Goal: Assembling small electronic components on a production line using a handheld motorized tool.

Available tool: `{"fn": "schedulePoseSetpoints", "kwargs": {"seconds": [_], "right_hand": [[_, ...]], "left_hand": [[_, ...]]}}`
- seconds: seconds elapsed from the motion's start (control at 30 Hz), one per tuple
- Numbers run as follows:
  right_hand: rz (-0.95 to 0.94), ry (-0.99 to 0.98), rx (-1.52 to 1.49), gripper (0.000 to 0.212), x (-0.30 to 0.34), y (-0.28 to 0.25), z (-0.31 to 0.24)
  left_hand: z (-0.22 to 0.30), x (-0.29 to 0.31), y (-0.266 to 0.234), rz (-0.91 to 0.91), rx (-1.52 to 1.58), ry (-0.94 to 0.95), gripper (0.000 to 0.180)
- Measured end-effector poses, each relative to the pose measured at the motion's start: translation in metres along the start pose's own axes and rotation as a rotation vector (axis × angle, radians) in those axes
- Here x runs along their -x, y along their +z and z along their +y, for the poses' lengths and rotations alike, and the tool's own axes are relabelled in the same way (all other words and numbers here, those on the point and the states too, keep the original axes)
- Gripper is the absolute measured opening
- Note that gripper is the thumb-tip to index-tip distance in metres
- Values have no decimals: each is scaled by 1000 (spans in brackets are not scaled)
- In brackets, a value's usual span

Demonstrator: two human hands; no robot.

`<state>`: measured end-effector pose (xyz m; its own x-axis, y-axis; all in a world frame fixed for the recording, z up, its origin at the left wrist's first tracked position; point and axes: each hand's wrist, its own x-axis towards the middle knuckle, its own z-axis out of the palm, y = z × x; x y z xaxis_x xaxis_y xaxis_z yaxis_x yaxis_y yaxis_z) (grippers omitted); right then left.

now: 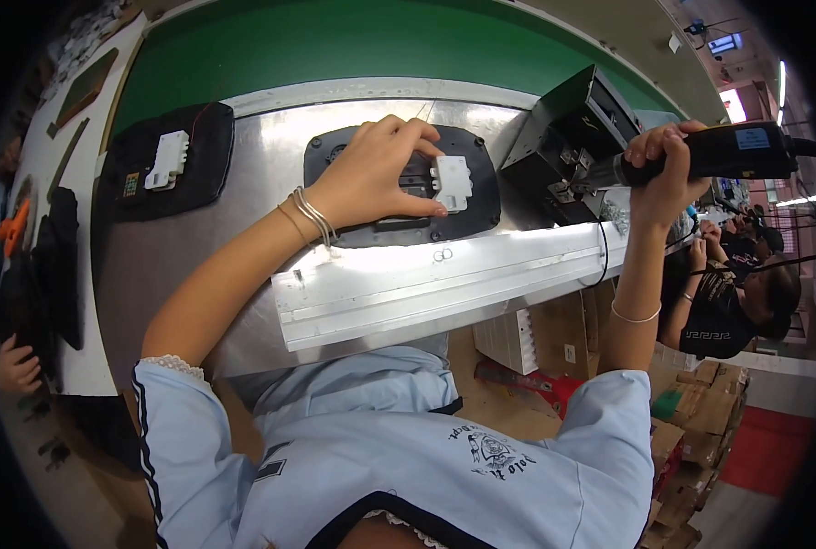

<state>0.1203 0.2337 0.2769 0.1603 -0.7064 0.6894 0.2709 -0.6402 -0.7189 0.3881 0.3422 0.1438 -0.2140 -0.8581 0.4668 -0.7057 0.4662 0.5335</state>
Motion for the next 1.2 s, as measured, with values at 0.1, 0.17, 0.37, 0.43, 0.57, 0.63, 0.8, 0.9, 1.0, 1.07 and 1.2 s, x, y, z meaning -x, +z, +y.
{"fn": "schedulePoseSetpoints", "kwargs": {"seconds": [0.1, 0.17, 0.37, 0.43, 0.57, 0.63, 0.8, 0.9, 1.0, 1.07, 1.2], "right_hand": [[6, 7, -22, 15, 4, -3, 3], [-3, 36, -10, 14, 1, -2, 2], [-11, 132, 16, 23, 13, 22, -9], [-47, 147, -16, 33, 22, 40, -14], [-153, 151, -187, 28, 34, 91, -6], [-193, 131, -192, 23, 38, 111, -1], [-257, 161, -174, 20, 41, 125, 15], [-246, 187, -178, 21, 43, 127, 21], [-241, 185, -176, 20, 46, 127, 22], [-247, 190, -165, 19, 48, 127, 22], [-270, 185, -172, 18, 47, 127, 23]], "left_hand": [[5, 2, 0, -11, -3, -10, 77], [3, 0, -1, -13, 0, -12, 76], [3, 0, 2, -3, 2, -13, 75], [3, 0, 2, 5, -2, -8, 75], [1, 1, 2, 20, 19, -3, 72], [0, 1, 3, 13, 44, -20, 71], [4, -1, 2, -6, 97, -20, 70], [6, 0, 1, 3, 110, -38, 70], [7, 1, 1, 1, 107, -43, 69], [6, 1, 0, -1, 112, -40, 69], [7, 1, 1, 5, 100, -33, 69]]}}
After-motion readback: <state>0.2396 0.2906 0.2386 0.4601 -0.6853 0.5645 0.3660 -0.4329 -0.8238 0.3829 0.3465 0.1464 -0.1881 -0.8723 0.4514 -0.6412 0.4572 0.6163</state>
